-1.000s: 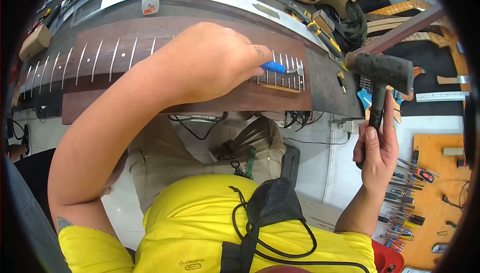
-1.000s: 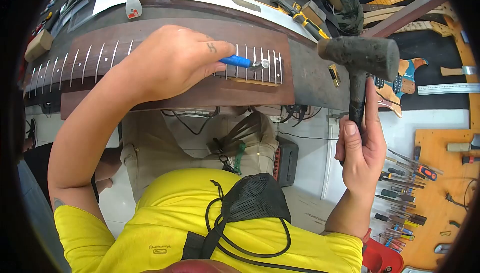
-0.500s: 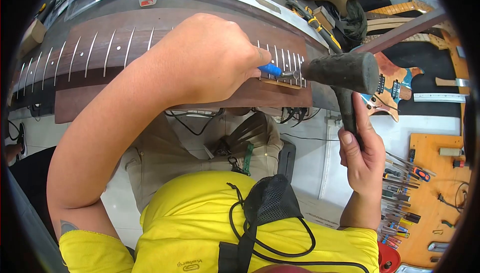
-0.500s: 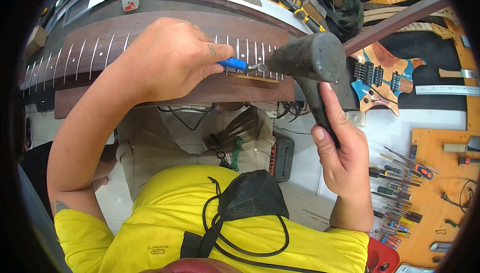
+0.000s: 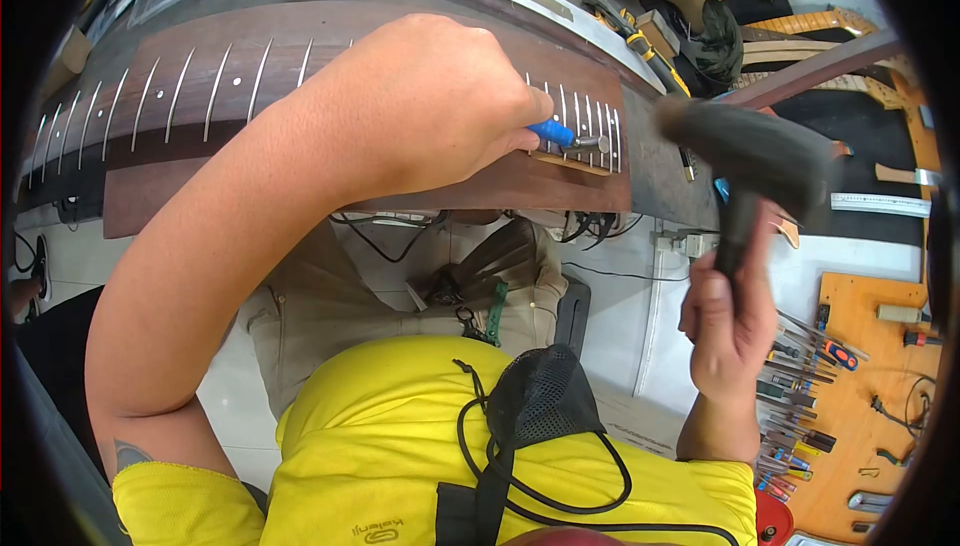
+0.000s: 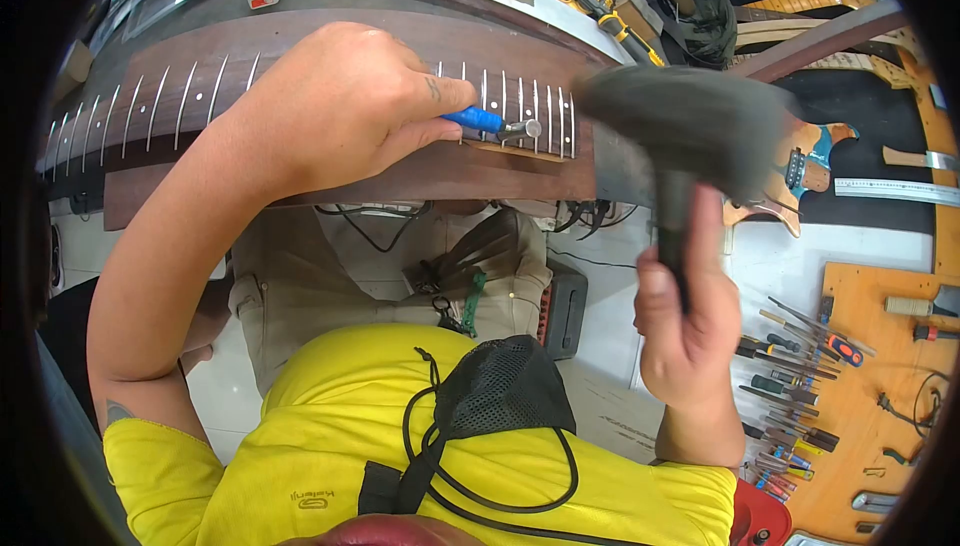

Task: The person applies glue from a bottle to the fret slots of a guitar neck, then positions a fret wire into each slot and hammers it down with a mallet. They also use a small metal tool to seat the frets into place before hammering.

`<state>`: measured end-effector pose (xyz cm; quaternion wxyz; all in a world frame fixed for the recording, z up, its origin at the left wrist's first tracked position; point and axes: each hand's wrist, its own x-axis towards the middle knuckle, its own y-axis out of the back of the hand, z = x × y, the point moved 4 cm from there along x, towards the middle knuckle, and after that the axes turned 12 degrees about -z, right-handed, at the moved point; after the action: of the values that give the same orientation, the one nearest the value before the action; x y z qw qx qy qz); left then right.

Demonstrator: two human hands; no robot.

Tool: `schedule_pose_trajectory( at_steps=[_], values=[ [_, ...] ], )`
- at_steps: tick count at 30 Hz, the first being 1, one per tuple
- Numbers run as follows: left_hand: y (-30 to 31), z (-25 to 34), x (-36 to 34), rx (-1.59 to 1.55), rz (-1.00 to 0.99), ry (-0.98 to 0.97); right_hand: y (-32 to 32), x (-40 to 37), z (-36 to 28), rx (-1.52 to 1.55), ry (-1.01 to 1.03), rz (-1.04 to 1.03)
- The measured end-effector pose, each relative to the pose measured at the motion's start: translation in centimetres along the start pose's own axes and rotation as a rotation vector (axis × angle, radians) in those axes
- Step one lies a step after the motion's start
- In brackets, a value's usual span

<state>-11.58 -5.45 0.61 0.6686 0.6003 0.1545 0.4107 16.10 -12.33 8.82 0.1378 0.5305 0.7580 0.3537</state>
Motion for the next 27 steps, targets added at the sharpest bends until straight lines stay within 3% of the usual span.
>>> schedule_pose_trajectory(
  at_steps=[2, 3, 7, 9, 11, 15, 17, 23, 24, 27],
  values=[
    [0.2, 0.1, 0.1, -0.005, 0.004, -0.01, 0.0, 0.6, 0.5, -0.294, -0.143, -0.406],
    [0.2, 0.1, 0.1, 0.0, 0.001, -0.015, -0.1, 0.4, 0.5, -0.296, -0.142, -0.402],
    [0.0, 0.0, 0.0, -0.034, -0.017, 0.005, -0.2, 0.4, -0.5, -0.047, -0.035, -0.043],
    [0.0, 0.0, 0.1, -0.037, -0.025, 0.006, -0.5, 0.4, 0.0, -0.148, -0.091, -0.126],
    [0.0, 0.0, 0.2, -0.036, -0.033, 0.008, -0.1, 1.2, 0.2, -0.372, -0.132, -0.383],
    [-0.1, -0.1, 0.1, -0.026, -0.003, 0.018, -0.1, 1.1, -1.1, -0.056, -0.063, -0.078],
    [-0.1, -0.1, 0.2, -0.045, -0.002, 0.022, -0.8, 1.2, -0.7, -0.045, -0.024, 0.0],
    [0.1, -0.2, 0.2, -0.039, 0.008, 0.016, -0.4, 1.9, -0.9, -0.218, -0.093, -0.186],
    [0.0, -0.2, 0.2, -0.049, -0.002, 0.029, -0.6, 1.9, -1.2, -0.105, -0.1, -0.077],
    [-0.1, -0.2, 0.3, -0.052, -0.014, 0.044, -0.5, 2.1, -1.2, -0.146, -0.1, -0.129]
  ],
)
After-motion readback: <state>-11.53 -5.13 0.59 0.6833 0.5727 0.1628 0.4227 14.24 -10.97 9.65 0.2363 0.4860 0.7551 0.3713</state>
